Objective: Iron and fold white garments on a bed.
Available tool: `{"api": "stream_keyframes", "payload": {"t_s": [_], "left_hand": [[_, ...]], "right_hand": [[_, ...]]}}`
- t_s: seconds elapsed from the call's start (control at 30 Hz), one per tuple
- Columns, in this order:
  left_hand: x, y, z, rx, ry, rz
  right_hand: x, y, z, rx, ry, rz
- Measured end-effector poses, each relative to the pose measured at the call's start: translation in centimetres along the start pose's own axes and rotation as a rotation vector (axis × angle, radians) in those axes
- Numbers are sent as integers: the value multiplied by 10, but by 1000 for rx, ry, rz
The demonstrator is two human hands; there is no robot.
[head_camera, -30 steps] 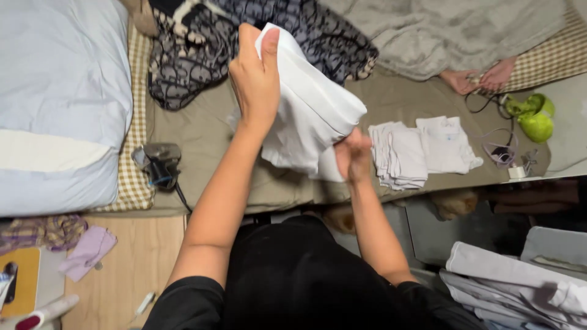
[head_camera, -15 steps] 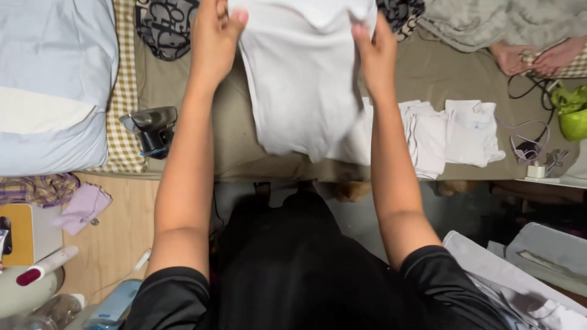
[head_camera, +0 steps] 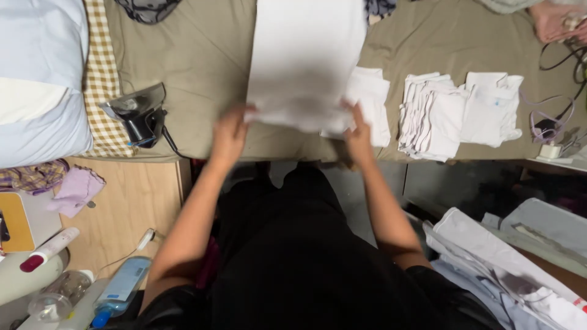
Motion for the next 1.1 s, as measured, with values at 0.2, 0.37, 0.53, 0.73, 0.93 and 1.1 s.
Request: {"api": "stream_keyframes", "payload": {"t_s": [0.2,0.37,0.53,0.73,0.93,1.1], "left_hand": [[113,61,127,294,-300,-69],[143,75,134,409,-318,-78],[199,63,31,67,-408,-20],[232,97,-53,-175,-306,178],[285,123,17,-249,-697,-69],[282,135,50,-142,-787,-134]], "right_hand": [[-110,92,120,261,92,122],[-124,118,119,415,72,171],[-129,84,12,106,321,-3],[-145,81,-78,-46,350,-84],[-265,122,-33,104,608,-358],[-210,126,-16,311,402,-104]]}}
Point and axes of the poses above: each hand's wrist, its own z-axis away from the middle knuckle, its own y-axis out of the palm, x = y × z, the point moved 9 cm from there along -z, towards the middle knuckle, and after that the axes turned 3 degrees about x, right-handed, at the moved point
